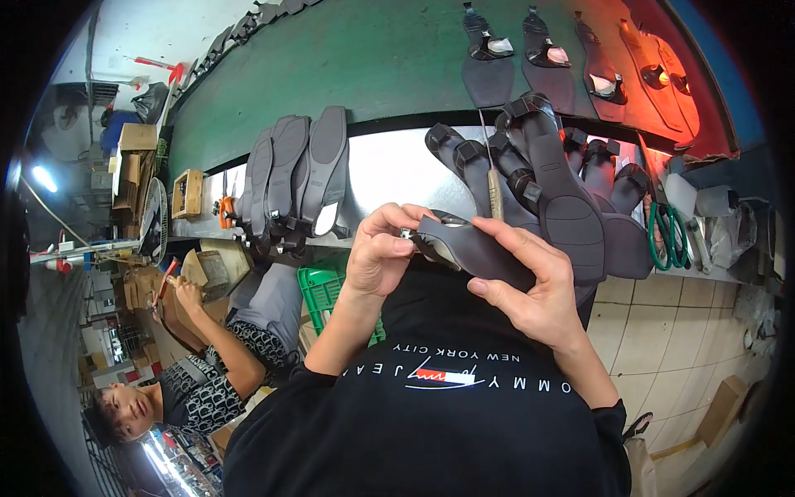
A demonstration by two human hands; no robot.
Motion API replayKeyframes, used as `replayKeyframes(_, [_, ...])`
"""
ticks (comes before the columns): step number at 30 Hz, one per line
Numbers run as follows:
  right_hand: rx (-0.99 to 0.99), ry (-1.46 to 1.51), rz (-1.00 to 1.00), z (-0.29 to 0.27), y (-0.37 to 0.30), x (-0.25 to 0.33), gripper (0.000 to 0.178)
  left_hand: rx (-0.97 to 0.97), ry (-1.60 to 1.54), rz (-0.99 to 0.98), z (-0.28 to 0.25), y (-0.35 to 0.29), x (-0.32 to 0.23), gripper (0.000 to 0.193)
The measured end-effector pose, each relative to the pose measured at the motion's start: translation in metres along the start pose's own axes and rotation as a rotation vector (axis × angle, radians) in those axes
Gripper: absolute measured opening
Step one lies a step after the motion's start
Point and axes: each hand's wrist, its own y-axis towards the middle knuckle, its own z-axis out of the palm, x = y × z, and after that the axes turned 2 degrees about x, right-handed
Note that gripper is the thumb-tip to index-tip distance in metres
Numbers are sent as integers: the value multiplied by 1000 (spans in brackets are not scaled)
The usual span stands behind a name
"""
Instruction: Manual assembly and finishing of shoe components on a manufacturing line.
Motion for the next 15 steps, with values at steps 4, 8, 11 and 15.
replayKeyframes(4, [-54,-21,-20,1,-4,-4,51,-17,61,-57,14,3,-10,27])
replayKeyframes(8, [-99,-41,-63,1,-4,-4,46,-6,142,-19,14,3,-7,30])
replayKeyframes(11, [-91,-33,-77,3,-4,-4,44,-28,106,-44,14,3,-6,32])
replayKeyframes(15, [-81,-11,-64,5,-3,-4,44,-21,110,-51,14,4,-5,31])
